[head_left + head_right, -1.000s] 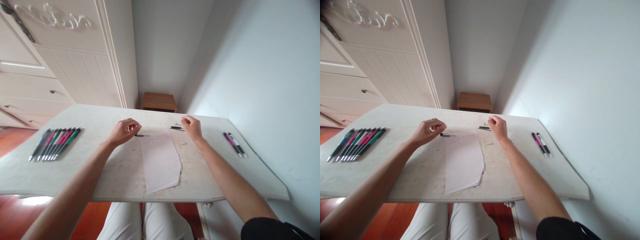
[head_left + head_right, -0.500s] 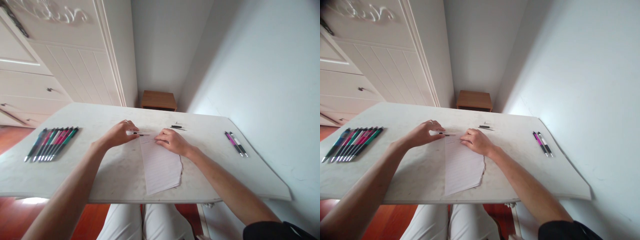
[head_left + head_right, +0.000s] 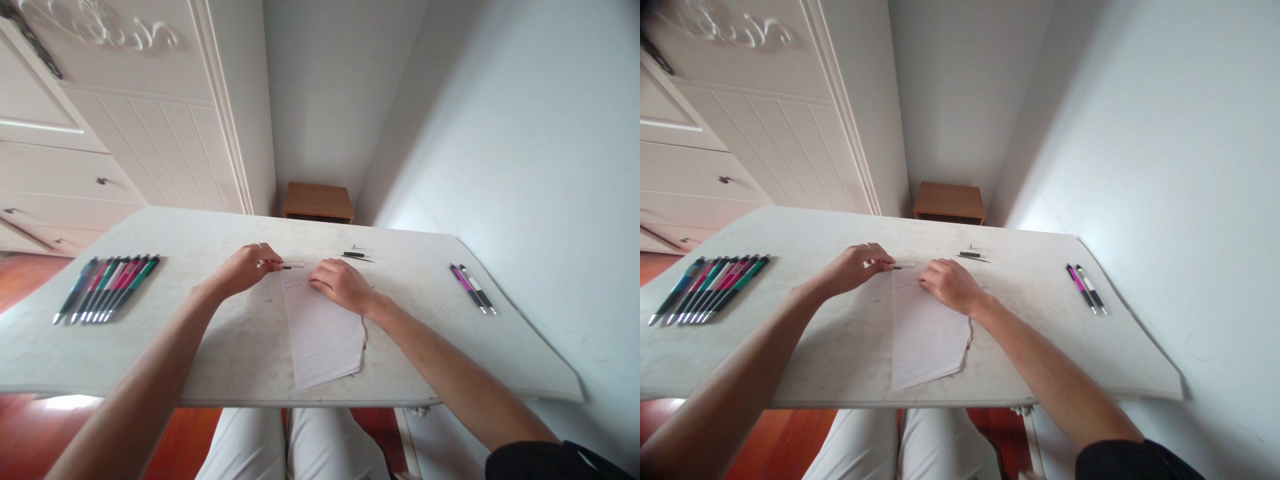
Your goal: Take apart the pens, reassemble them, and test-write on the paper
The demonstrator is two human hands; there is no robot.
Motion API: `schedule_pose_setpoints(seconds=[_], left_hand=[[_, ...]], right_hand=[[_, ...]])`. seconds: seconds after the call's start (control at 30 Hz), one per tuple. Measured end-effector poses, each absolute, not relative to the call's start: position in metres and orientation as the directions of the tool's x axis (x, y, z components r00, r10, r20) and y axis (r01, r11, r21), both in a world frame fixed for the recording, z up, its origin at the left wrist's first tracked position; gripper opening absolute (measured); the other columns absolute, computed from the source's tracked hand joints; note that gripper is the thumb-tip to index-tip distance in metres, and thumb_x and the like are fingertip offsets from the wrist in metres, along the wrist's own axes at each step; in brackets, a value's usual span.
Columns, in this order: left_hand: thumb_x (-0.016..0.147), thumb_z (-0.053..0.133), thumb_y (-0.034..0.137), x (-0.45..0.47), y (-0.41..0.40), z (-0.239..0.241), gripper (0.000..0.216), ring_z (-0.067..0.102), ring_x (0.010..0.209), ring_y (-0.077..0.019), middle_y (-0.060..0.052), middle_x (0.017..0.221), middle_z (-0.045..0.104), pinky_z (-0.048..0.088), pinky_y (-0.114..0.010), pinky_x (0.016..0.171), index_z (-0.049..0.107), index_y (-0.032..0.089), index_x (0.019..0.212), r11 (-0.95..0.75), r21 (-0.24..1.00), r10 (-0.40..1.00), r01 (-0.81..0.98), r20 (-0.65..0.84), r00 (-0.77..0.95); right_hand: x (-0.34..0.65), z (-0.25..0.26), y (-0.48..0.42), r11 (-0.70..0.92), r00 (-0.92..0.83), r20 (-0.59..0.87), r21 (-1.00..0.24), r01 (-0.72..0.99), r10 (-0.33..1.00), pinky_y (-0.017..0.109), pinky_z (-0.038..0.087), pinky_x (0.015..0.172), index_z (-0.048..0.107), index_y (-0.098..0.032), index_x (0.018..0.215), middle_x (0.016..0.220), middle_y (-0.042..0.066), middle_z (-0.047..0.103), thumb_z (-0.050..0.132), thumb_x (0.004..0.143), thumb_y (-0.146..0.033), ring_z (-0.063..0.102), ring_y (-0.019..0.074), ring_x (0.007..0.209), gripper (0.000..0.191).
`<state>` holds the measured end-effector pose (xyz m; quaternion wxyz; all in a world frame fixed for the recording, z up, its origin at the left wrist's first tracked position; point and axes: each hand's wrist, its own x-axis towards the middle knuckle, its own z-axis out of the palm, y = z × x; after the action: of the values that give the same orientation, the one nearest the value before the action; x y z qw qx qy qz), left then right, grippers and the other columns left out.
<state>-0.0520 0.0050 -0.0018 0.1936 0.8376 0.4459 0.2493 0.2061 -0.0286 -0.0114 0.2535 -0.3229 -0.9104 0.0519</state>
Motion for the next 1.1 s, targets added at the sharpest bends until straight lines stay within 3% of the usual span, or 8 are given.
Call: schedule_pose_setpoints(seconds=[0.17,0.3,0.4,0.53,1.1], left_hand=[[0.085,0.053,0.027,-0.046,0.002,0.000,0.024,0.064,0.083,-0.0188,-0.005,0.090,0.074,0.049,-0.030,0.082,0.076,0.021,0.090,-0.530,0.575,0.841,0.623,0.261,0.474],[0.085,0.054,0.030,-0.040,-0.001,0.001,0.024,0.064,0.083,-0.0188,-0.005,0.089,0.074,0.049,-0.029,0.080,0.076,0.020,0.089,-0.547,0.594,0.829,0.590,0.284,0.482],[0.085,0.054,0.030,-0.037,-0.002,0.000,0.024,0.064,0.082,-0.0188,-0.005,0.089,0.073,0.048,-0.030,0.079,0.075,0.021,0.089,-0.548,0.604,0.827,0.579,0.284,0.486],[0.085,0.054,0.031,-0.034,-0.003,-0.002,0.025,0.064,0.082,-0.0189,-0.006,0.091,0.073,0.048,-0.029,0.077,0.075,0.020,0.090,-0.545,0.633,0.823,0.549,0.281,0.493],[0.083,0.055,0.036,-0.027,-0.007,0.001,0.026,0.060,0.075,-0.0177,-0.005,0.086,0.073,0.047,-0.030,0.073,0.075,0.020,0.085,-0.514,0.667,0.835,0.540,0.245,0.493]], right_hand=[[0.212,-0.007,-0.031,0.660,-0.458,0.477,-0.526,0.536,0.751,0.028,0.049,0.072,0.065,-0.019,0.091,0.083,0.005,0.070,0.056,0.094,-0.026,0.064,0.0162,0.076,0.012],[0.212,-0.008,-0.031,0.477,-0.273,0.400,-0.809,0.344,0.875,0.025,0.053,0.065,0.064,-0.018,0.091,0.079,0.002,0.071,0.061,0.090,-0.034,0.070,0.0145,0.066,0.016],[0.210,-0.010,-0.030,0.392,-0.219,0.347,-0.894,0.217,0.912,0.026,0.055,0.064,0.065,-0.017,0.093,0.085,0.005,0.074,0.063,0.088,-0.039,0.073,0.0166,0.069,0.023],[0.209,-0.010,-0.030,0.398,-0.232,0.355,-0.900,0.178,0.906,0.027,0.055,0.065,0.068,-0.018,0.093,0.087,0.005,0.075,0.065,0.086,-0.039,0.072,0.0163,0.068,0.023],[0.208,-0.011,-0.031,0.532,-0.274,0.462,-0.791,0.303,0.843,0.026,0.049,0.063,0.072,-0.020,0.090,0.080,0.003,0.068,0.063,0.089,-0.038,0.063,0.0129,0.062,0.020]])
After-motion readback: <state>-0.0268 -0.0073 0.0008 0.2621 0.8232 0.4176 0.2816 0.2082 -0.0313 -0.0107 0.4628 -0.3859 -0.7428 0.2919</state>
